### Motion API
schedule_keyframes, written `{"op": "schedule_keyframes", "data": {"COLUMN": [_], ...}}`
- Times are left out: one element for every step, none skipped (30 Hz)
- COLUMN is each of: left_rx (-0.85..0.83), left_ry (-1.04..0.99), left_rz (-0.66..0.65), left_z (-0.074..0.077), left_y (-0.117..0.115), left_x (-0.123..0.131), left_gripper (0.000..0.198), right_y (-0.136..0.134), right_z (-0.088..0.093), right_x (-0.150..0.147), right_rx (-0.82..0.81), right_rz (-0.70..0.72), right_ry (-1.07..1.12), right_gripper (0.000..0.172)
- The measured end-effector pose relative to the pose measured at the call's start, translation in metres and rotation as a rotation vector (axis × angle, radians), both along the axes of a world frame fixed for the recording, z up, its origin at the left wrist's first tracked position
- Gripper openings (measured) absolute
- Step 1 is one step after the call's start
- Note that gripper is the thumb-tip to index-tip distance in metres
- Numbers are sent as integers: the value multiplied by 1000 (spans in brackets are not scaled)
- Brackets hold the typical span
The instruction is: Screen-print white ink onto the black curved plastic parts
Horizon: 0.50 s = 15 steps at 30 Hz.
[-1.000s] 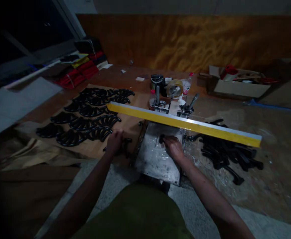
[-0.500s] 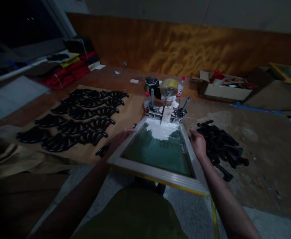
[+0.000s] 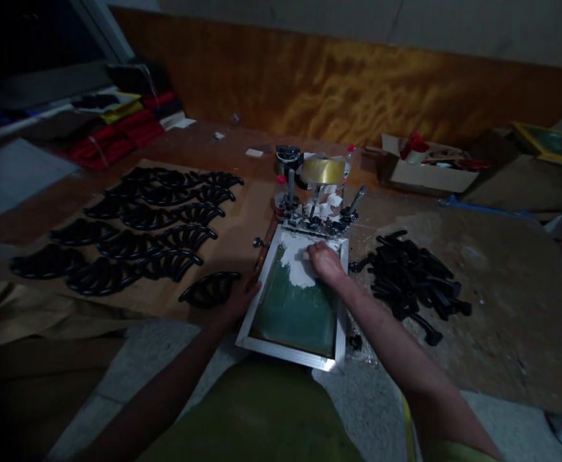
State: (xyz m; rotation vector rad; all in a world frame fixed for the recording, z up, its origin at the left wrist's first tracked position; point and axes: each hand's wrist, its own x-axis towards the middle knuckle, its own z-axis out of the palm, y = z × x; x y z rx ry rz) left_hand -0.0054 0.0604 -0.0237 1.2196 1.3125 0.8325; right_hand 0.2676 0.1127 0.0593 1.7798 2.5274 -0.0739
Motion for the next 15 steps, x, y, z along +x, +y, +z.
{"op": "schedule_keyframes", "data": {"left_rx": [0, -3, -9, -17, -25, -33, -37, -39, -40, -41, -41, -41, -42, -38, -33], "left_ry": [-4, -4, -4, -3, -2, -2, -1, -2, -3, -7, -12, -14, -13, -10, -5], "left_rz": [1, -3, -8, -9, -5, -3, 0, 3, 6, 5, 0, -1, 2, 3, 7], "left_z": [-2, -3, -3, -2, 0, 2, 6, 11, 16, 22, 27, 31, 35, 38, 41], "left_y": [0, 0, -1, -1, -2, -2, -3, -3, -4, -5, -5, -6, -6, -7, -7], "left_x": [0, 0, 0, 0, 1, 1, 2, 2, 2, 2, 2, 2, 3, 3, 3], "left_gripper": [69, 70, 71, 72, 74, 74, 74, 73, 71, 69, 68, 67, 66, 65, 65], "right_y": [-12, -22, -30, -34, -36, -34, -31, -27, -25, -24, -27, -32, -38, -45, -50], "right_z": [-2, -3, -2, 0, 2, 5, 7, 8, 7, 4, 0, -6, -11, -15, -18], "right_x": [1, 3, 6, 8, 10, 12, 12, 11, 9, 6, 4, 3, 2, 3, 6], "right_rx": [-2, -9, -24, -44, -71, -94, -101, -86, -51, 0, 56, 104, 132, 142, 140], "right_rz": [77, 157, 234, 299, 343, 363, 354, 319, 273, 230, 202, 202, 226, 261, 290], "right_ry": [8, 21, 36, 52, 69, 88, 110, 133, 154, 172, 187, 203, 221, 244, 269], "right_gripper": [19, 21, 22, 23, 23, 23, 24, 23, 22, 20, 19, 19, 20, 21, 22]}}
